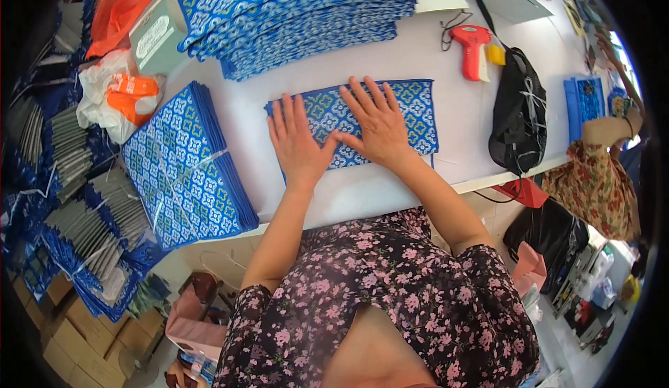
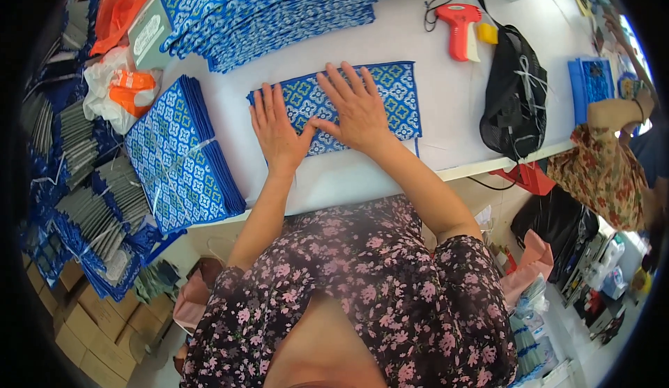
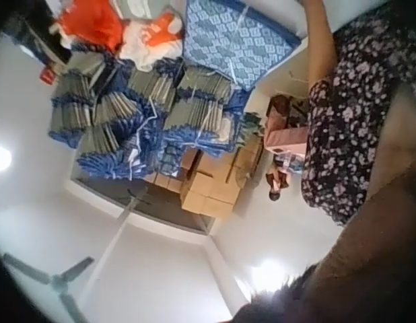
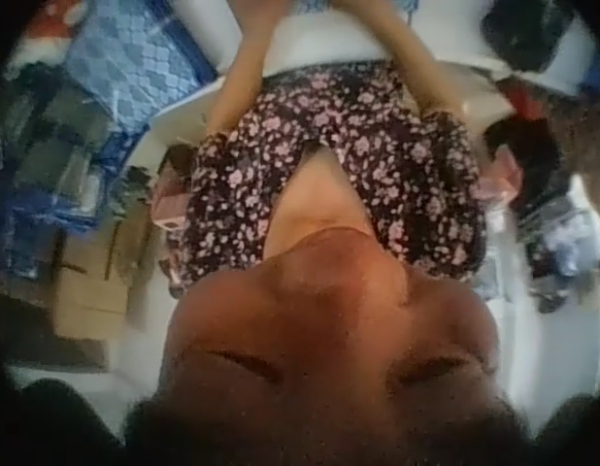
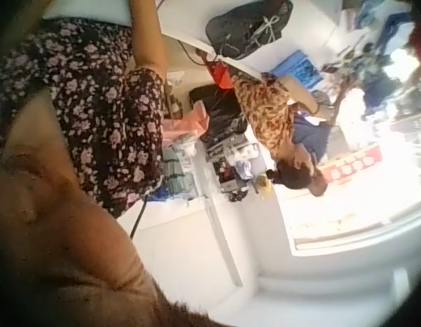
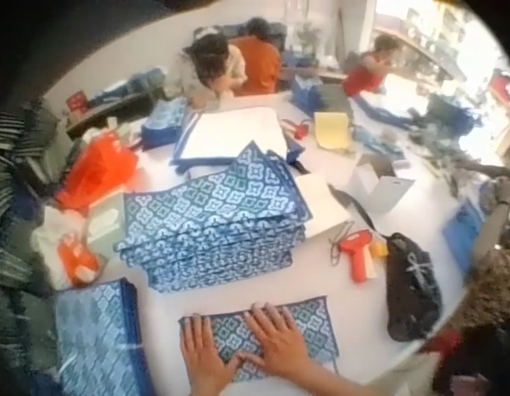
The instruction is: The person packages patterned fabric items by hand, placing them into clear plastic bags.
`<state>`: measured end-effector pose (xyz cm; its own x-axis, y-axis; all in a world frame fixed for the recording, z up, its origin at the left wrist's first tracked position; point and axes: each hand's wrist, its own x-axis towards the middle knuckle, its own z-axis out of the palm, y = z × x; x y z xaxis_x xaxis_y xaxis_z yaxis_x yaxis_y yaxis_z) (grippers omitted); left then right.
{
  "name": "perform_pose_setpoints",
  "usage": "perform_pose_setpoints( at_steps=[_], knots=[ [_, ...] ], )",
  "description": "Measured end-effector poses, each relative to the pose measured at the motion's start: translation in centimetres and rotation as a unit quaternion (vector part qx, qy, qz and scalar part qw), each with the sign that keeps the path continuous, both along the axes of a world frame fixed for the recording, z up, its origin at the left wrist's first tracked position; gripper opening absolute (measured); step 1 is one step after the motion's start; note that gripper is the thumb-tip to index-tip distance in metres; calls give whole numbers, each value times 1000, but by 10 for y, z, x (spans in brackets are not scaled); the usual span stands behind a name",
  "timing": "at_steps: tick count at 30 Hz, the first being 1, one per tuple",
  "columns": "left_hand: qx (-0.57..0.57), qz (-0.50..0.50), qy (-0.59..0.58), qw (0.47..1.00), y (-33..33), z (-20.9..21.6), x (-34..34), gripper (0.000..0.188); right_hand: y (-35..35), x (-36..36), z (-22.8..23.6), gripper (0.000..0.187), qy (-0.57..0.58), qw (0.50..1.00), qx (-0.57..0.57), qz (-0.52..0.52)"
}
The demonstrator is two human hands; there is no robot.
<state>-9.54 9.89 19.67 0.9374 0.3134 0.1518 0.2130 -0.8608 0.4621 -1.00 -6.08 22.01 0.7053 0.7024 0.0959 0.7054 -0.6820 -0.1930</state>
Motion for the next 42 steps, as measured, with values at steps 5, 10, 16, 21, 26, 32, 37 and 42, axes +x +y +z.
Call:
perform_pose_setpoints(
  at_steps=[5,10,16,21,26,32,37,42],
  knots=[
    [18,13,-2,1000,8,-6,4,88,-36,27,2,79,-29,997,0,-74],
    [15,-11,-30,999,1,-19,22,87,-51,38,-12,79,-75,988,5,-133],
    [-260,-26,-192,946,34,-50,-9,61,-70,13,-27,70,-8,992,126,23],
    [-151,-187,-24,970,50,-44,-57,59,-87,-30,-36,52,-3,995,14,99],
    [61,-175,0,983,34,-55,-57,51,-78,-21,-72,34,-112,990,15,81],
    [29,-119,-56,991,38,-49,-36,38,-80,10,-50,21,-79,996,21,38],
    [9,-129,-62,990,40,-38,-13,35,-97,36,-40,26,-101,991,68,59],
    [-49,-178,31,982,72,42,32,29,-83,89,52,24,154,986,-69,-10]
  ],
)
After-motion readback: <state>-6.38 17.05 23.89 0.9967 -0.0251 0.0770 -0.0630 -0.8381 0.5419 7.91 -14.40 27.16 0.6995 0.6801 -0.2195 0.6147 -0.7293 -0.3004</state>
